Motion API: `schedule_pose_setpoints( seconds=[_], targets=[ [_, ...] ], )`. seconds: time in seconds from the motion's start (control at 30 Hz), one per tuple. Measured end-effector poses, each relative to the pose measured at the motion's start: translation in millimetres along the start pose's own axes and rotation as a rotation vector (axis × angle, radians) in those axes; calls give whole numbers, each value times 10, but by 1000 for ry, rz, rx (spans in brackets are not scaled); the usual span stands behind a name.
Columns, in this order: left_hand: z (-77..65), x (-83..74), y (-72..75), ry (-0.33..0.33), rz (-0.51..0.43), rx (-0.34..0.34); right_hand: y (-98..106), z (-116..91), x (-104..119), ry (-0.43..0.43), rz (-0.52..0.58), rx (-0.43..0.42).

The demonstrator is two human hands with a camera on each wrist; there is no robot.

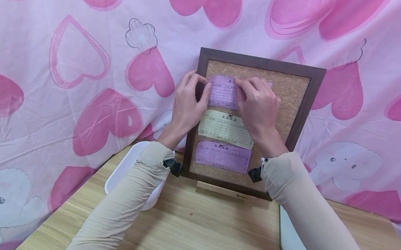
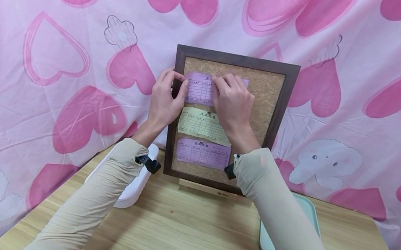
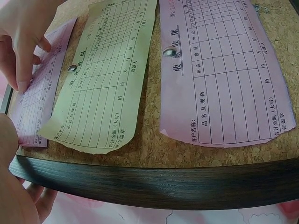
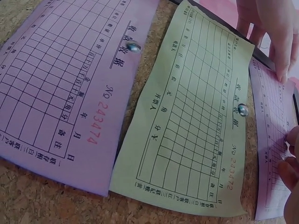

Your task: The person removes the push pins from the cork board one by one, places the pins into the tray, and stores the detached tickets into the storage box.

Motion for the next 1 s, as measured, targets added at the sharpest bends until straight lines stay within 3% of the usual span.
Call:
schedule_pose_setpoints(
  seconds=[0.37,0.77,1.0],
  targets=[
    [-8,-1,-4,7,-5,2,-12,-31,-29,12,0,-7],
    [-1,7,-2,26,-1,6,-26,14,-1,-145,-22,204],
    [-4,12,-11,30,-6,1,-13,0,1,-169,-16,266]
  ],
)
Point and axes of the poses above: each hand's wrist, its own z-axis towards the middle knuckle, its own y-axis out of the back of the hand, x = y × z, the point moved 2 cm from there along z, towards the middle knuckle, and after that the axes turned 14 degrees about -y, right-handed, at the moved point
